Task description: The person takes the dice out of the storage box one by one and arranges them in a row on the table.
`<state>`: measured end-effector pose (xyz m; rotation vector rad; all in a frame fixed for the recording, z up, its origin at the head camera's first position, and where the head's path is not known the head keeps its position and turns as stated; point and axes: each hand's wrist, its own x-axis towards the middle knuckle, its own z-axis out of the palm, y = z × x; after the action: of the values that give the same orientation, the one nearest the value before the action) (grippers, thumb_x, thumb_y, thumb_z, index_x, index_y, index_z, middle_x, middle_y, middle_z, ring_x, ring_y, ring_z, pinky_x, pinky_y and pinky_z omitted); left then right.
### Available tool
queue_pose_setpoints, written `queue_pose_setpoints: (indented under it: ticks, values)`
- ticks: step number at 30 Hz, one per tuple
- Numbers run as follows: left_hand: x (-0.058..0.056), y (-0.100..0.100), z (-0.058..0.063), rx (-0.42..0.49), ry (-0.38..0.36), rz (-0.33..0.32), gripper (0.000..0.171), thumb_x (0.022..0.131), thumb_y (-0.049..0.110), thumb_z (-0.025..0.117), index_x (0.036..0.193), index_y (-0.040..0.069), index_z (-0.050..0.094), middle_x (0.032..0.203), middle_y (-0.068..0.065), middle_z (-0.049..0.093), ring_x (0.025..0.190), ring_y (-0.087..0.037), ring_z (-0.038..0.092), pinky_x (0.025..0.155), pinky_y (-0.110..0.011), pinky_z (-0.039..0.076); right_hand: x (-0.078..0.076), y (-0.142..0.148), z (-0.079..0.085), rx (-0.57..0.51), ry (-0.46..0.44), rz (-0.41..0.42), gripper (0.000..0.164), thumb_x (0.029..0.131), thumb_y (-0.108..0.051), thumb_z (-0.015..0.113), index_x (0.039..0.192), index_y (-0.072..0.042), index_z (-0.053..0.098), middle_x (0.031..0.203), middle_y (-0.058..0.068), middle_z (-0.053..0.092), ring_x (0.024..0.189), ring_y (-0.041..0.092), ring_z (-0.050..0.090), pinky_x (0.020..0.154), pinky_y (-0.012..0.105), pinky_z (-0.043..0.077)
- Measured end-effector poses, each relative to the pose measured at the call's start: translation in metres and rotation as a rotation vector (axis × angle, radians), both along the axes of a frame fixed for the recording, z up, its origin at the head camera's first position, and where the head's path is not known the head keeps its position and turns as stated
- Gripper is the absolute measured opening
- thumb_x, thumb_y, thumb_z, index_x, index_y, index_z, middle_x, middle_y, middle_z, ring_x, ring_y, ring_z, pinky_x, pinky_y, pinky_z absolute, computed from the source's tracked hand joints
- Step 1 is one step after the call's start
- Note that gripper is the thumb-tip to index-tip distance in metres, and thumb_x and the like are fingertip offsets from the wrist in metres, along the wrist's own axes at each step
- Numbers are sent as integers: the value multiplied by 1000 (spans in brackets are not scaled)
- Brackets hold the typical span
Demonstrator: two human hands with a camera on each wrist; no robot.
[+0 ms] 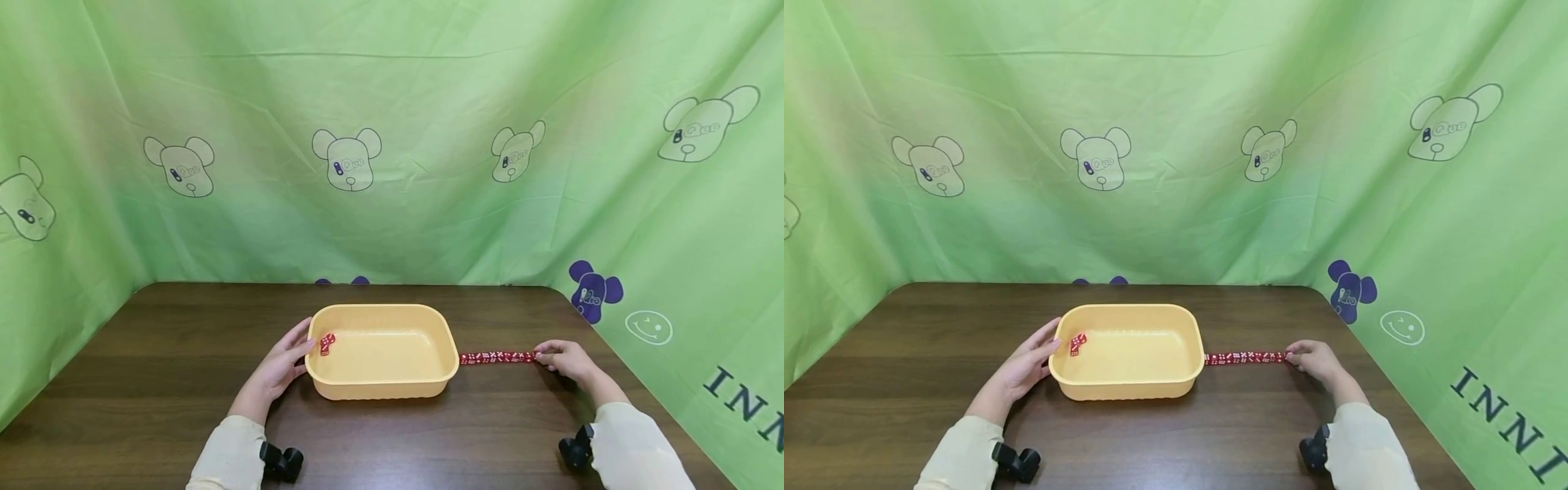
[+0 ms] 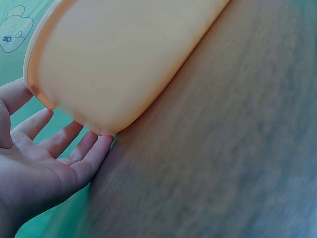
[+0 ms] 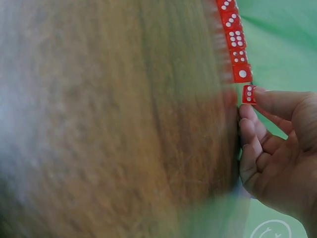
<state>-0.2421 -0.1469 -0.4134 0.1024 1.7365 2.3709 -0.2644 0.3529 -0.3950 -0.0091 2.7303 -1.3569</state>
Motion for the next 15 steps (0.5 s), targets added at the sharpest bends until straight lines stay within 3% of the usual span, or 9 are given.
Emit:
queue_pose_setpoints:
  ticks: [15]
  values:
    - [0,0,1,3,-8,0,54,89,7,43,138,13,21,136,-18,22,115,-32,31,80,-37,38,1,-4,1,31,34,20,27,79,-1,56,100,17,51,76,7,56,60,13,49,54,25,40]
